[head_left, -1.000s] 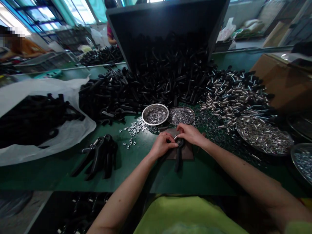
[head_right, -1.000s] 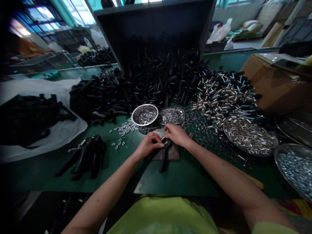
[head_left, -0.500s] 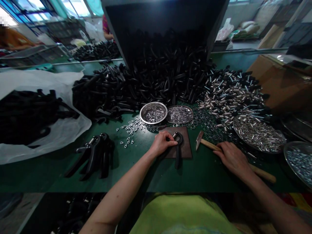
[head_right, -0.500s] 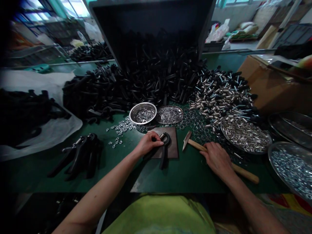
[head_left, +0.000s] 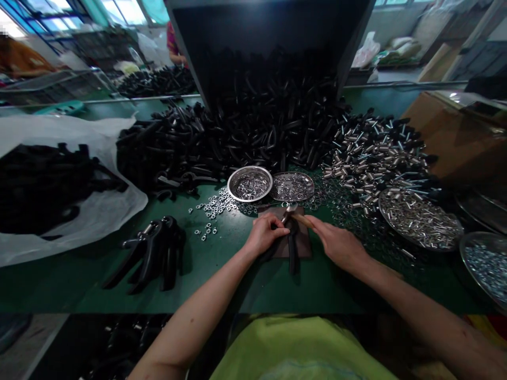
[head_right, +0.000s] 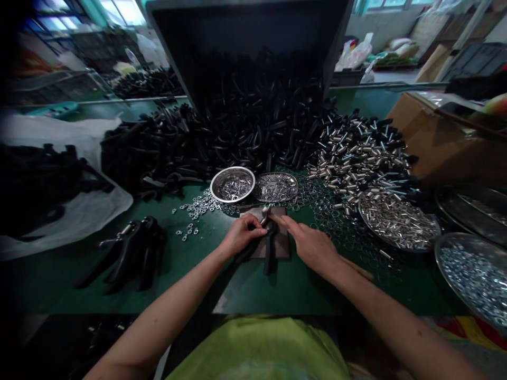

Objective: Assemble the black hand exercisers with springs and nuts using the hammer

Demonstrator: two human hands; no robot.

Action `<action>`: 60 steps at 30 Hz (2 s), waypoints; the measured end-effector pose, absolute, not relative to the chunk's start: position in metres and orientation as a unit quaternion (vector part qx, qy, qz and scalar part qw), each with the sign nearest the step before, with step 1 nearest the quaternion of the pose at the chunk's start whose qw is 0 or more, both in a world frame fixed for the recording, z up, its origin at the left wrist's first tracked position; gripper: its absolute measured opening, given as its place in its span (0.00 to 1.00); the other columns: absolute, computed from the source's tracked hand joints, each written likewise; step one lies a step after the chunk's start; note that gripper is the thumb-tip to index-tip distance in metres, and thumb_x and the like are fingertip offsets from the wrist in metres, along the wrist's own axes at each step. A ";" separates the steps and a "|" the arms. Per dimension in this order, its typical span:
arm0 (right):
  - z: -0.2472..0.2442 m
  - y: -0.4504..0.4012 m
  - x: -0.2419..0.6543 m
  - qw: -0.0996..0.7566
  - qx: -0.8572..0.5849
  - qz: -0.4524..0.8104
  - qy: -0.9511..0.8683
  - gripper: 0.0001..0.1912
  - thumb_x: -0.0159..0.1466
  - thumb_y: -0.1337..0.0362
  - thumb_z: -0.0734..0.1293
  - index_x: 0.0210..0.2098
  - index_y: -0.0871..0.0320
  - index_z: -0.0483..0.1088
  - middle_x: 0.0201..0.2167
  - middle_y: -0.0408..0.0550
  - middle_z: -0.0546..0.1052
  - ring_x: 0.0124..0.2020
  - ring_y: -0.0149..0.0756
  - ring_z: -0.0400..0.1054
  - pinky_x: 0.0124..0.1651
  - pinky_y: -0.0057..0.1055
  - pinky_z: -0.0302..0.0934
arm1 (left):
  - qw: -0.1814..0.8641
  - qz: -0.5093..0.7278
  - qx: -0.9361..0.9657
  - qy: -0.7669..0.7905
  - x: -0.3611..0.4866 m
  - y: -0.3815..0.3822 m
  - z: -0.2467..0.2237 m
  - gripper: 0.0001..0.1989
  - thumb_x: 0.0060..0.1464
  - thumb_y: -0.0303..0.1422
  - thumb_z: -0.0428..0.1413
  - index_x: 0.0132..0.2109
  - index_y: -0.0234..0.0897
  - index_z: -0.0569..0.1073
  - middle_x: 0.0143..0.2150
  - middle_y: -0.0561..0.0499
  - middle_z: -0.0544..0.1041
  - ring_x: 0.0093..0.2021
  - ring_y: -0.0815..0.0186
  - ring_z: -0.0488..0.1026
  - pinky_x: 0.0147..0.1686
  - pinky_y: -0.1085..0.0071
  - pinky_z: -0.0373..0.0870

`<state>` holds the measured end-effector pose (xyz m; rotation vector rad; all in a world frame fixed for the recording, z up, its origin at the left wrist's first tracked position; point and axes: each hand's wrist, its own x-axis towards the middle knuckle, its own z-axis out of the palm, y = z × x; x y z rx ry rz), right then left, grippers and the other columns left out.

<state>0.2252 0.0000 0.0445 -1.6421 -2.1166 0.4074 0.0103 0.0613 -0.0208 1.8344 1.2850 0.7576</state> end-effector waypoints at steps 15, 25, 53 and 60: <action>0.037 0.009 0.225 0.202 -0.627 0.187 -0.729 0.22 0.68 0.63 0.51 0.59 0.55 0.61 0.48 0.49 0.76 0.42 0.39 0.73 0.43 0.35 0.65 | 0.307 0.248 0.805 0.444 0.011 0.066 -0.005 0.07 0.48 0.35 0.61 0.29 0.38 0.72 0.33 0.52 0.72 0.37 0.65 0.69 0.37 0.71 0.61; 0.052 -0.002 0.246 0.271 -0.670 0.208 -0.659 0.21 0.67 0.59 0.52 0.56 0.55 0.64 0.24 0.42 0.72 0.23 0.33 0.66 0.28 0.29 0.58 | 0.460 0.242 0.695 0.498 0.006 0.079 -0.007 0.11 0.48 0.39 0.59 0.28 0.35 0.72 0.28 0.54 0.71 0.28 0.70 0.67 0.28 0.74 0.60; 0.037 -0.012 0.239 0.271 -0.657 0.253 -0.657 0.21 0.67 0.58 0.53 0.56 0.54 0.64 0.24 0.42 0.71 0.23 0.32 0.65 0.27 0.28 0.58 | 0.450 0.240 0.713 0.482 0.012 0.073 -0.014 0.08 0.38 0.34 0.66 0.25 0.38 0.76 0.34 0.54 0.72 0.36 0.67 0.69 0.39 0.72 0.64; 0.038 -0.014 0.238 0.282 -0.648 0.253 -0.661 0.21 0.67 0.58 0.53 0.56 0.53 0.64 0.24 0.41 0.71 0.23 0.31 0.65 0.28 0.28 0.58 | 0.511 0.277 0.626 0.521 0.016 0.076 -0.008 0.12 0.40 0.38 0.64 0.26 0.33 0.74 0.29 0.53 0.72 0.28 0.71 0.68 0.29 0.74 0.63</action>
